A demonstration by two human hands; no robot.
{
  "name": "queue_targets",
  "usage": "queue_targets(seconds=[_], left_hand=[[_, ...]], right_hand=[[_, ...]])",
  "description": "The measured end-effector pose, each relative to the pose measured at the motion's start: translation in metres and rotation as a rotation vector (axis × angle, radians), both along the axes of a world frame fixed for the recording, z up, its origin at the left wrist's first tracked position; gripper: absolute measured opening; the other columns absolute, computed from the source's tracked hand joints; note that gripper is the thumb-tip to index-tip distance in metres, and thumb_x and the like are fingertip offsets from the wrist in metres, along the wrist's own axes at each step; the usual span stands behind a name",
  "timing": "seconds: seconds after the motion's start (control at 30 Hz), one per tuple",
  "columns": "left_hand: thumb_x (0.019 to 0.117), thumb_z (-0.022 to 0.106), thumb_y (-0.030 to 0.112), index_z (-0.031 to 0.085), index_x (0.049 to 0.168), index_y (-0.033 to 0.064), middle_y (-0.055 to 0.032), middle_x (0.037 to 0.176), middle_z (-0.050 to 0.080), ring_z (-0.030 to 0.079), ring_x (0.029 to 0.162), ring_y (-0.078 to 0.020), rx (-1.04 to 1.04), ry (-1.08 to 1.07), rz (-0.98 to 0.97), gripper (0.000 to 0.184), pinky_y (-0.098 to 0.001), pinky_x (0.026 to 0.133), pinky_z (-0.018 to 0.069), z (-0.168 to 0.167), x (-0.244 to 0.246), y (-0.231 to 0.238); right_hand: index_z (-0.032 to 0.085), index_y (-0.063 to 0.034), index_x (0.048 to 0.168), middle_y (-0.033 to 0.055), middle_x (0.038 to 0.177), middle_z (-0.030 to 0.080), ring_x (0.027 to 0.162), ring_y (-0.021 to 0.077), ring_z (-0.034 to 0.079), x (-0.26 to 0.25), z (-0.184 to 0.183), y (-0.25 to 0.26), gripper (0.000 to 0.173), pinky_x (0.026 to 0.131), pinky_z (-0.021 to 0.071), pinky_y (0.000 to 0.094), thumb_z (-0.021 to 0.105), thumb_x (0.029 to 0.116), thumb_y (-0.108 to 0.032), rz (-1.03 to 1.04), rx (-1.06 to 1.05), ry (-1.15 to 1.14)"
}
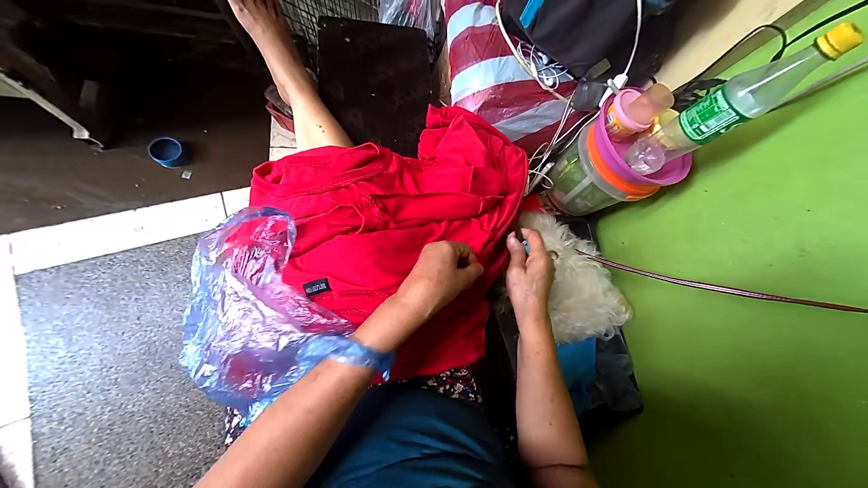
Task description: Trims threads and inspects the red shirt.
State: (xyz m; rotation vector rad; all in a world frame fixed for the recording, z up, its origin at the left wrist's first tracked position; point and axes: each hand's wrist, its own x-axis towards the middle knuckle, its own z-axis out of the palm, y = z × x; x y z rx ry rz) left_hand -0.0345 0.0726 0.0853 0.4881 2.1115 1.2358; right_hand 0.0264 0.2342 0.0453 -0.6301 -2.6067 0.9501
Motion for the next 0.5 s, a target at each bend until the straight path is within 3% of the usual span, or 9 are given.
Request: queue_targets(seconds=[0.07, 0.13, 0.27, 0.3, 0.37, 0.43, 0.5], left_hand=[[0.0957, 0.071, 0.013, 0.071, 0.09, 0.0025, -0.0071, 0.079, 0.068, 0.065, 0.072, -0.0147, -0.035, 0.056, -0.016, 0.012, -0.0354, 0.072, 0.0559, 0.016, 0.007, -0.027], [0.0929, 0.074, 0.012, 0.072, 0.088, 0.006, -0.0033, 0.077, 0.068, 0.065, 0.069, -0.0118, -0.019, 0.082, 0.066, 0.008, -0.0332, 0.069, 0.0562, 0.02, 0.009, -0.061], [0.0951, 0.067, 0.009, 0.067, 0.096, -0.0006, -0.0082, 0.085, 0.07, 0.069, 0.076, -0.0161, 0.112, 0.078, 0.445, 0.01, -0.0395, 0.075, 0.0595, -0.001, 0.0, -0.126], [0.095, 0.067, 0.009, 0.065, 0.096, -0.0007, -0.0069, 0.084, 0.069, 0.068, 0.075, -0.0136, 0.137, 0.072, 0.559, 0.01, -0.0367, 0.074, 0.0588, -0.009, -0.005, -0.135], [0.0942, 0.067, 0.004, 0.062, 0.098, -0.0017, -0.0053, 0.086, 0.069, 0.067, 0.074, -0.0102, 0.194, 0.045, 0.709, 0.009, -0.0319, 0.074, 0.0586, -0.018, -0.015, -0.145], [0.092, 0.069, -0.001, 0.061, 0.099, -0.0022, -0.0044, 0.085, 0.069, 0.069, 0.073, -0.009, 0.244, 0.036, 0.788, 0.011, -0.0292, 0.074, 0.0609, -0.021, -0.026, -0.142], [0.0943, 0.067, 0.0, 0.063, 0.106, -0.0047, -0.0095, 0.092, 0.07, 0.071, 0.079, -0.0135, 0.208, 0.102, 0.781, 0.013, -0.0329, 0.079, 0.0613, -0.023, -0.038, -0.134]], right_hand=[[0.059, 0.0041, 0.125, 0.0215, 0.094, 0.066, 0.08, 0.0311, 0.064, -0.003, 0.008, 0.004, 0.029, 0.072, 0.052, 0.0515, 0.056, 0.1049, -0.016, -0.029, -0.073, 0.03], [0.058, 0.0029, 0.125, 0.0156, 0.095, 0.064, 0.077, 0.0198, 0.06, -0.009, 0.013, 0.001, 0.029, 0.07, 0.0507, 0.0398, 0.06, 0.1026, -0.016, 0.016, -0.149, 0.085], [0.06, 0.0011, 0.12, 0.0057, 0.091, 0.061, 0.072, 0.0042, 0.053, -0.031, 0.029, -0.034, 0.028, 0.066, 0.0469, 0.0217, 0.068, 0.0956, -0.011, 0.206, -0.29, 0.161], [0.061, 0.0003, 0.116, 0.0044, 0.087, 0.059, 0.069, 0.0044, 0.052, -0.039, 0.032, -0.047, 0.023, 0.063, 0.0448, 0.0216, 0.068, 0.096, -0.011, 0.247, -0.302, 0.163], [0.065, 0.001, 0.108, 0.0051, 0.088, 0.063, 0.073, 0.0046, 0.056, -0.059, 0.036, -0.07, 0.015, 0.068, 0.048, 0.0217, 0.067, 0.0961, -0.009, 0.322, -0.319, 0.169], [0.066, 0.0034, 0.105, 0.0077, 0.092, 0.065, 0.078, 0.0061, 0.057, -0.081, 0.034, -0.089, 0.012, 0.072, 0.048, 0.0224, 0.065, 0.0963, -0.005, 0.387, -0.385, 0.15], [0.066, 0.0031, 0.105, 0.0062, 0.092, 0.064, 0.077, 0.0047, 0.056, -0.097, 0.025, -0.104, 0.011, 0.071, 0.0472, 0.0214, 0.064, 0.0956, -0.002, 0.406, -0.483, 0.117]])
